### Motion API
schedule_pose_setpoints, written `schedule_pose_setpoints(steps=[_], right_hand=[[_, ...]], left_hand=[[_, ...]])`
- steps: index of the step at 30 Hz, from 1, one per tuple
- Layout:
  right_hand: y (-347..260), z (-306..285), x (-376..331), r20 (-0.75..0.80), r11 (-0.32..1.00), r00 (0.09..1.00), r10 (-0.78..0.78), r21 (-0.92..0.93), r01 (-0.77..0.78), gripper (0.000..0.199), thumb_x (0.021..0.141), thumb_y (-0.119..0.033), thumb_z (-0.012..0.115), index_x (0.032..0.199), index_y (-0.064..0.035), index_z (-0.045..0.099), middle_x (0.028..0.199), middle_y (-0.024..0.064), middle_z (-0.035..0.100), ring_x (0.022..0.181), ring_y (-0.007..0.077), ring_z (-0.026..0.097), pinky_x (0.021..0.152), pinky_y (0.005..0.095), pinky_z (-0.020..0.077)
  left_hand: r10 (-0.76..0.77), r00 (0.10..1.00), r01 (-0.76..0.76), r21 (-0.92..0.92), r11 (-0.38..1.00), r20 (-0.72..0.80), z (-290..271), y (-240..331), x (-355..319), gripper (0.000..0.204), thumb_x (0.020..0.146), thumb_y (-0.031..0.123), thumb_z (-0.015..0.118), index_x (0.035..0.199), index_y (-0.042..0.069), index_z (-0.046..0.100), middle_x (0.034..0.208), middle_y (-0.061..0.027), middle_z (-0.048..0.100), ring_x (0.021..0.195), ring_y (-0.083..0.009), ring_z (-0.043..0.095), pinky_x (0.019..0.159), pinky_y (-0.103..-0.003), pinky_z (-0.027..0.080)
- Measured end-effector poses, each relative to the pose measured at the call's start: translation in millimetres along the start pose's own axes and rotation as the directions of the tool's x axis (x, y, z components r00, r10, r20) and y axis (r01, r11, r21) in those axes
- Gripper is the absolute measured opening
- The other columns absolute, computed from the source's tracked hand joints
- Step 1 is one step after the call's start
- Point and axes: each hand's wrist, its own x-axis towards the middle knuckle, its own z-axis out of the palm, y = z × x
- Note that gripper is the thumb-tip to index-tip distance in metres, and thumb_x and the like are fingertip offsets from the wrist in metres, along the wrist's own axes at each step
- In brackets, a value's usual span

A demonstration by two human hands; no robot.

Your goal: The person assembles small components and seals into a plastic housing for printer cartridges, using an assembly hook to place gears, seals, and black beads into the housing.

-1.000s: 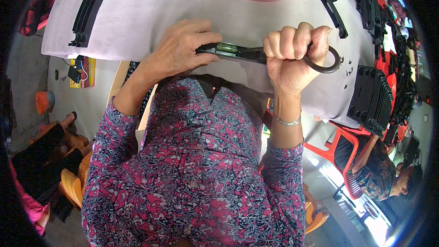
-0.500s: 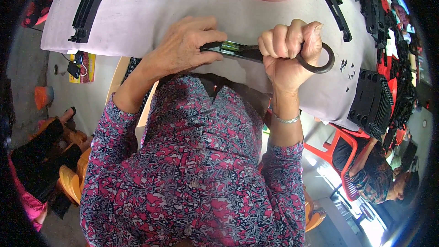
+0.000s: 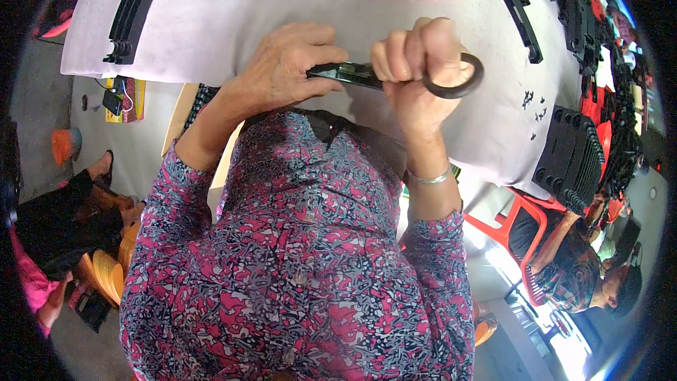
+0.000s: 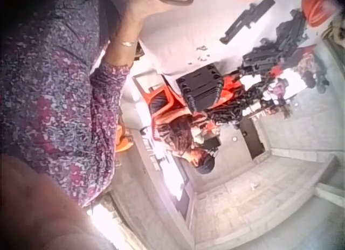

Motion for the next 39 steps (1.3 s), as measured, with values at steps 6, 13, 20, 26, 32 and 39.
schedule_pose_setpoints(steps=[6, 13, 20, 26, 32, 39], right_hand=[[-5, -1, 1, 0.043, 0.996, 0.998, -0.044, -0.081, 0.047, 0.056, 0.104, -0.047, 0.043, 0.062, -0.0121, 0.03, 0.052, -0.0021, 0.024, 0.046, 0.009, 0.016, 0.045, 0.0292, 0.018], [6, 1, 6, 0.088, 0.998, 0.996, -0.006, 0.065, 0.0, 0.055, 0.104, -0.047, 0.041, 0.062, -0.0131, 0.03, 0.053, -0.0036, 0.022, 0.047, 0.0095, 0.016, 0.046, 0.0287, 0.017], [8, 6, 12, 0.064, 0.999, 0.997, 0.032, 0.023, -0.033, 0.054, 0.103, -0.043, 0.047, 0.062, -0.0131, 0.03, 0.055, -0.0044, 0.022, 0.047, 0.009, 0.019, 0.046, 0.0285, 0.0182], [7, 20, 11, 0.063, 0.994, 0.995, 0.076, -0.078, -0.071, 0.051, 0.104, -0.044, 0.041, 0.063, -0.0148, 0.032, 0.052, -0.0045, 0.023, 0.046, 0.0095, 0.015, 0.047, 0.0282, 0.0168], [14, 30, 15, 0.023, 0.924, 1.0, 0.0, -0.383, 0.009, 0.051, 0.102, -0.042, 0.045, 0.062, -0.0135, 0.031, 0.053, -0.0042, 0.021, 0.048, 0.0094, 0.015, 0.047, 0.0299, 0.0168], [-10, -2, 19, 0.048, 0.988, 0.999, 0.019, 0.153, -0.026, 0.048, 0.103, -0.04, 0.042, 0.063, -0.014, 0.033, 0.053, -0.0041, 0.025, 0.047, 0.0101, 0.019, 0.044, 0.0286, 0.0185]], left_hand=[[-0.023, 1.0, 0.024, -0.01, 1.0, 0.013, 0, 0, -1, 0.031, 0.066, 0.02, 0.078, 0.093, 0.007, 0.069, 0.081, -0.0085, 0.054, 0.08, -0.0308, 0.057, 0.068, -0.043, 0.044], [-0.012, 1.0, 0.012, 0.001, 1.0, 0.007, 1, 0, 0, 0.033, 0.066, 0.022, 0.079, 0.094, 0.008, 0.069, 0.081, -0.0082, 0.053, 0.079, -0.03, 0.056, 0.068, -0.043, 0.044], [0.018, 0.999, -0.018, 0.0, 1.0, -0.029, 5, -4, 0, 0.032, 0.067, 0.022, 0.077, 0.094, 0.006, 0.068, 0.082, -0.0076, 0.052, 0.081, -0.0296, 0.056, 0.069, -0.043, 0.045], [-0.016, 1.0, 0.016, 0.013, 1.0, 0.018, 0, 1, -1, 0.034, 0.066, 0.019, 0.074, 0.097, 0.009, 0.067, 0.084, -0.0073, 0.054, 0.083, -0.0298, 0.057, 0.071, -0.044, 0.045], [-0.017, 0.999, 0.017, -0.013, 1.0, 0.03, 7, -4, -1, 0.032, 0.065, 0.023, 0.079, 0.094, 0.011, 0.071, 0.09, -0.0045, 0.056, 0.092, -0.0259, 0.059, 0.077, -0.042, 0.047], [-0.011, 1.0, 0.012, -0.026, 1.0, 0.019, 2, 0, 2, 0.03, 0.068, 0.021, 0.077, 0.093, 0.007, 0.069, 0.081, -0.009, 0.055, 0.08, -0.031, 0.057, 0.069, -0.043, 0.044]])
